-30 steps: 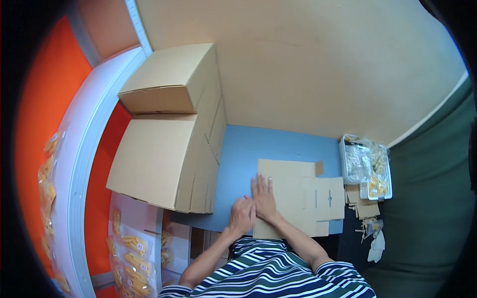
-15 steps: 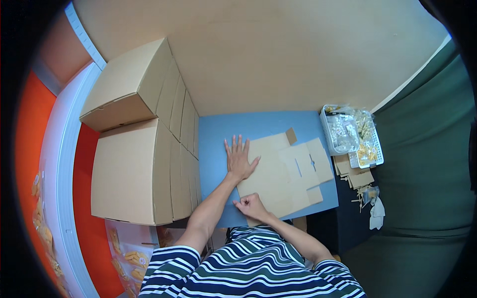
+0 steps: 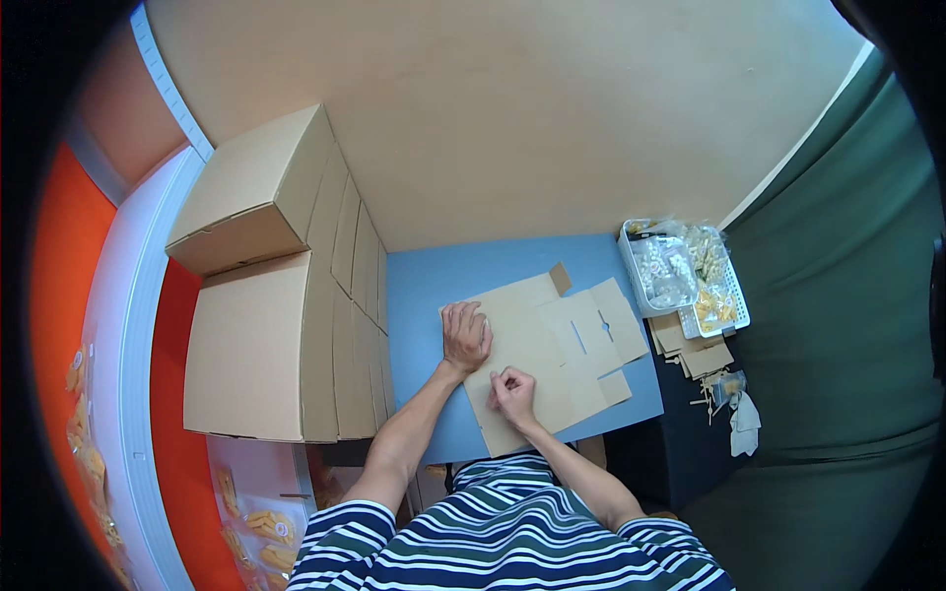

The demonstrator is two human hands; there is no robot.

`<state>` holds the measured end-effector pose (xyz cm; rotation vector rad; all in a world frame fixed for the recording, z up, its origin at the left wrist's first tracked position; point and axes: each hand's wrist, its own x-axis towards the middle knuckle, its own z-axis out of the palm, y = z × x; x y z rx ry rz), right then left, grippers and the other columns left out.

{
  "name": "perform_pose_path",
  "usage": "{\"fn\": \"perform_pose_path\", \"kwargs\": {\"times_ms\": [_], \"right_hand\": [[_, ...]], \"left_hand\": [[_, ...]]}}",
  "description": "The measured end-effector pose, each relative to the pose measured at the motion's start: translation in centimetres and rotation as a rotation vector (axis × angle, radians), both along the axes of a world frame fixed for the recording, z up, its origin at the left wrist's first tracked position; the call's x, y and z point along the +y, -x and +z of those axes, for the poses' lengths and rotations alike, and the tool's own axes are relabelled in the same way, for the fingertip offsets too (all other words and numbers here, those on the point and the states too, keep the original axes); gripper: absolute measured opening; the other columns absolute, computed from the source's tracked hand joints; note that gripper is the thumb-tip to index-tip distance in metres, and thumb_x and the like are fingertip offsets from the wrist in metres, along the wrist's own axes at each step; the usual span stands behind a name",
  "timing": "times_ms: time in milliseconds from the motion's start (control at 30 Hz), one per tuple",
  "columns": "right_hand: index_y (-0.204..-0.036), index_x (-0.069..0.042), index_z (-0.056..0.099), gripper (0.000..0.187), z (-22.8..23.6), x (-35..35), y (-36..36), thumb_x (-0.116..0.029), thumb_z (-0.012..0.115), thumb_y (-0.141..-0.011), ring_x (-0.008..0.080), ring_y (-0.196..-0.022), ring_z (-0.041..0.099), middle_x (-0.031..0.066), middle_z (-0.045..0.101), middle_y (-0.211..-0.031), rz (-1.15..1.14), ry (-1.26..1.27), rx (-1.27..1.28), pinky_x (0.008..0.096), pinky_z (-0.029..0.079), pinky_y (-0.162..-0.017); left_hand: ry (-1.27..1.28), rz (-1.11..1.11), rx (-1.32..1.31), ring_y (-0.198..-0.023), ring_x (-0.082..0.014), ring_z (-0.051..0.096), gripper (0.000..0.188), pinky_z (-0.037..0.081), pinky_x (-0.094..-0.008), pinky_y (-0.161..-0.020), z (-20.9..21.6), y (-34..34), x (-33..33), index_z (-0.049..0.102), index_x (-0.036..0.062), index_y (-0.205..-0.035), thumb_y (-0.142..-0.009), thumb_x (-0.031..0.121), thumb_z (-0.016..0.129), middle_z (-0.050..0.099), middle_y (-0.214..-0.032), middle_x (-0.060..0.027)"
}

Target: The person folds flat cardboard pieces into rectangular boxes on a blue table. They then place several small plastic bags containing yellow and white snack items into the assembled box.

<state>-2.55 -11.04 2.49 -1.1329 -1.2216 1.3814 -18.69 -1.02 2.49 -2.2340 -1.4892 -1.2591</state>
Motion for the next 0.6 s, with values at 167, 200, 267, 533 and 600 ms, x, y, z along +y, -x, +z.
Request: {"fn": "perform_pose_path", "kwargs": {"times_ms": [167, 200, 267, 533, 600], "right_hand": [[-0.145, 0.006, 0.057, 0.054, 3.3, 3.3, -5.2, -0.03, 0.062, -0.106, 0.049, -0.151, 0.042, 0.0365, 0.045, -0.158, -0.013, -0.666, -1.233, 0.0626, 0.032, -0.124], [-0.151, 0.006, 0.049, 0.06, 2.6, 3.1, -5.5, -0.033, 0.06, -0.106, 0.0498, -0.155, 0.034, 0.0371, 0.038, -0.162, 0.042, -0.606, -1.243, 0.0626, 0.024, -0.126], [-0.165, 0.004, 0.033, 0.075, 2.0, 3.6, -5.5, -0.039, 0.056, -0.108, 0.0515, -0.162, 0.017, 0.0383, 0.024, -0.17, 0.145, -0.501, -1.259, 0.0625, 0.007, -0.131], [-0.162, 0.01, 0.036, 0.072, 0.3, 3.5, -7.6, -0.034, 0.056, -0.108, 0.0537, -0.159, 0.022, 0.0409, 0.026, -0.167, 0.22, -0.5, -1.034, 0.0634, 0.012, -0.131], [-0.161, 0.011, 0.035, 0.074, 0.6, 2.9, -7.9, -0.033, 0.058, -0.106, 0.0566, -0.158, 0.021, 0.0435, 0.024, -0.167, 0.232, -0.503, -1.014, 0.064, 0.013, -0.13]], "left_hand": [[0.045, -0.065, 0.012, -0.13, -0.0418, 0.055, 0.026, 0.036, -0.0619, -0.117, -0.3, 0.1, 0.1, 0.067, -0.0015, -0.107, -0.088, 0.015, 0.07, 0.062, -0.134, -0.0235], [0.121, 0.013, 0.07, -0.136, -0.0435, 0.05, 0.034, 0.033, -0.0618, -0.12, -0.5, -0.3, -0.5, 0.065, -0.0041, -0.116, -0.09, 0.017, 0.069, 0.058, -0.141, -0.026], [0.262, 0.174, 0.19, -0.149, -0.0468, 0.041, 0.049, 0.026, -0.0617, -0.127, -0.6, -1.2, -0.6, 0.061, -0.0094, -0.132, -0.094, 0.021, 0.066, 0.049, -0.155, -0.0309], [0.64, 0.443, 0.06, -0.162, -0.0536, 0.009, 0.104, 0.003, -0.0598, -0.133, 1.3, -6.9, -11.7, 0.022, -0.0191, -0.161, -0.099, 0.054, 0.061, 0.018, -0.168, -0.0442], [0.662, 0.464, 0.062, -0.162, -0.0537, 0.009, 0.106, 0.002, -0.0599, -0.133, 1.5, -6.8, -12.2, 0.022, -0.018, -0.162, -0.098, 0.057, 0.06, 0.016, -0.168, -0.0446]]}}
